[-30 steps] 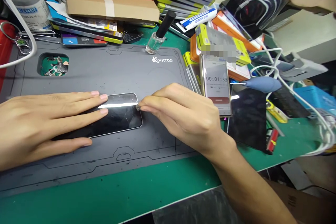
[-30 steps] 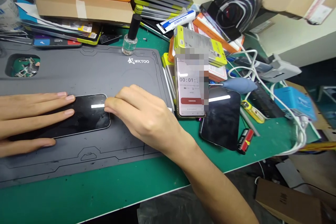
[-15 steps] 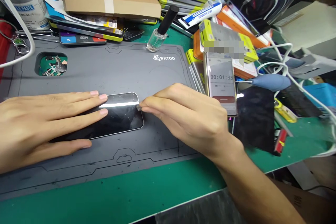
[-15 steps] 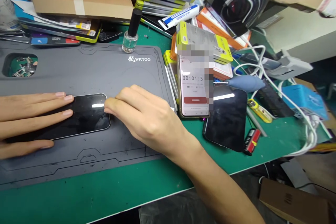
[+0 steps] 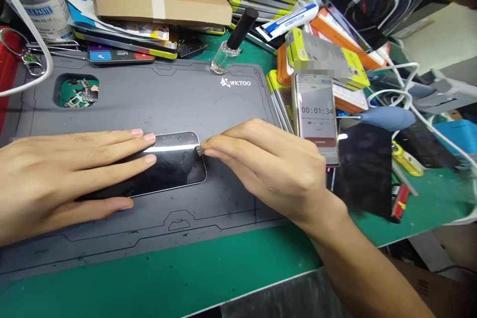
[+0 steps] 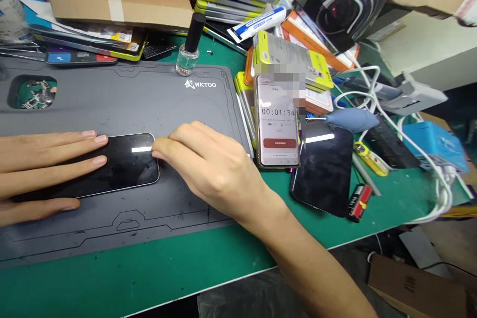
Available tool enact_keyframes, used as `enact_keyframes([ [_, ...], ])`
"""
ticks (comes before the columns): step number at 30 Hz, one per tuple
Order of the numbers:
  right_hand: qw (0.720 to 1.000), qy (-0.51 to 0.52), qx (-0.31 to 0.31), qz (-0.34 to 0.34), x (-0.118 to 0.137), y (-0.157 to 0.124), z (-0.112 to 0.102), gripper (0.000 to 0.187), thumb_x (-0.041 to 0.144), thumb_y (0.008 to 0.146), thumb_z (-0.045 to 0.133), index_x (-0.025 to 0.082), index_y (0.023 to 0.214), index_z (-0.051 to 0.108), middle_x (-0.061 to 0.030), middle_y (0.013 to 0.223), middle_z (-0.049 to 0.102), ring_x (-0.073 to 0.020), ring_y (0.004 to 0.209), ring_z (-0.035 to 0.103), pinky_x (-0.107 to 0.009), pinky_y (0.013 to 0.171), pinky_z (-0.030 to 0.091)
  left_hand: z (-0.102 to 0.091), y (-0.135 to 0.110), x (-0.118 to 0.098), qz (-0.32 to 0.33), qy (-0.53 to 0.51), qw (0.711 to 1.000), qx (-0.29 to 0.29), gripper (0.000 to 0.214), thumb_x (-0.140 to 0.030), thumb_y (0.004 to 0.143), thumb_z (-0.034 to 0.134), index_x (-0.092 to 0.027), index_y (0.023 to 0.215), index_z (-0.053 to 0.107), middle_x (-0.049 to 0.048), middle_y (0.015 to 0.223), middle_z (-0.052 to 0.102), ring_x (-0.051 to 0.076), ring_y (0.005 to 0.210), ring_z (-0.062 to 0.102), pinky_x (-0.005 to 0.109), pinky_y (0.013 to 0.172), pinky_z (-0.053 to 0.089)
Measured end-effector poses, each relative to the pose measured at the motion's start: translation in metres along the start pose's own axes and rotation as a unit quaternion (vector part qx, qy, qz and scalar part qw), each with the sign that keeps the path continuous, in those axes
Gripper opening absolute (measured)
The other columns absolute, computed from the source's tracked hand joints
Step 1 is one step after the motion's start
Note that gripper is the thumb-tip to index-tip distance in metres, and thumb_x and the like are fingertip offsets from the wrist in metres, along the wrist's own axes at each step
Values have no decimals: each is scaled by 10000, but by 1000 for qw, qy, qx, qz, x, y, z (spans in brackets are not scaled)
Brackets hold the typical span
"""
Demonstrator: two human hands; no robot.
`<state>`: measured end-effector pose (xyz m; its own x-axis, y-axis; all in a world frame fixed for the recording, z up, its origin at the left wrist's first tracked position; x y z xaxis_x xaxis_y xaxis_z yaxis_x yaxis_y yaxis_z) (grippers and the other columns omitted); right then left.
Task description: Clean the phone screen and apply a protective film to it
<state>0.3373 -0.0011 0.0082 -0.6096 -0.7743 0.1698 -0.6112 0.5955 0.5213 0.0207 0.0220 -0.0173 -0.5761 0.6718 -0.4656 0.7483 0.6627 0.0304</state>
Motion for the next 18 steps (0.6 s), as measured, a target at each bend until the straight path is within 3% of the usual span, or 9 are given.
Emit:
enact_keyframes([
  [3,999,35,25,-1,1,0,-3,165,96,1122,734,234,1144,822,-32,935,841,-191,788,775,-343,725,646,1,1,-6,63,21,998,2,567,-631,1187,559,-560,1747,505,-166,1801,564,288,1601,659,560,1422,486],
  [5,997,72,16,24,0,-1,-6,169,98,1113,753,252,1125,821,-27,958,861,-188,799,793,-339,726,654,2,1,-6,69,28,997,-2,584,-608,1208,520,-572,1784,430,-153,1831,525,281,1631,629,573,1430,473],
  [8,981,98,-122,113,-6,-5,-13,218,88,1108,745,280,1142,841,-28,1018,881,-197,839,806,-368,771,662,2,1,-7,79,37,996,-9,578,-597,1229,458,-555,1803,404,-138,1847,509,267,1647,611,548,1430,477],
  [10,966,117,-169,154,-10,-8,-12,232,94,1110,736,272,1198,855,-26,1017,867,-182,822,787,-366,779,653,0,3,-9,91,46,995,-13,569,-611,1229,449,-517,1790,454,-126,1834,534,264,1652,604,514,1420,494],
  [14,949,242,-65,193,-14,-7,4,224,142,1118,740,245,1254,885,-13,988,834,-128,734,736,-304,702,641,-5,8,-13,110,93,989,-33,566,-663,1198,508,-461,1723,566,-73,1855,521,319,1645,604,569,1393,513],
  [18,860,421,-16,288,-20,-8,17,211,259,1104,783,200,1265,905,-46,1002,863,-86,575,660,-252,529,577,-10,10,-11,73,106,990,-50,604,-756,1125,594,-429,1628,659,21,1708,691,382,1460,720,646,1293,582],
])
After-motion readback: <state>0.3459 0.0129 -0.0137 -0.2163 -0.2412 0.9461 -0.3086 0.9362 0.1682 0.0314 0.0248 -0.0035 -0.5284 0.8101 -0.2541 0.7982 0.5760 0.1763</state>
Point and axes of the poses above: each hand's wrist, its own y-axis towards the middle knuckle, its own z-axis out of the palm, x = y × z, the point moved 4 cm from there along y, towards the middle knuckle
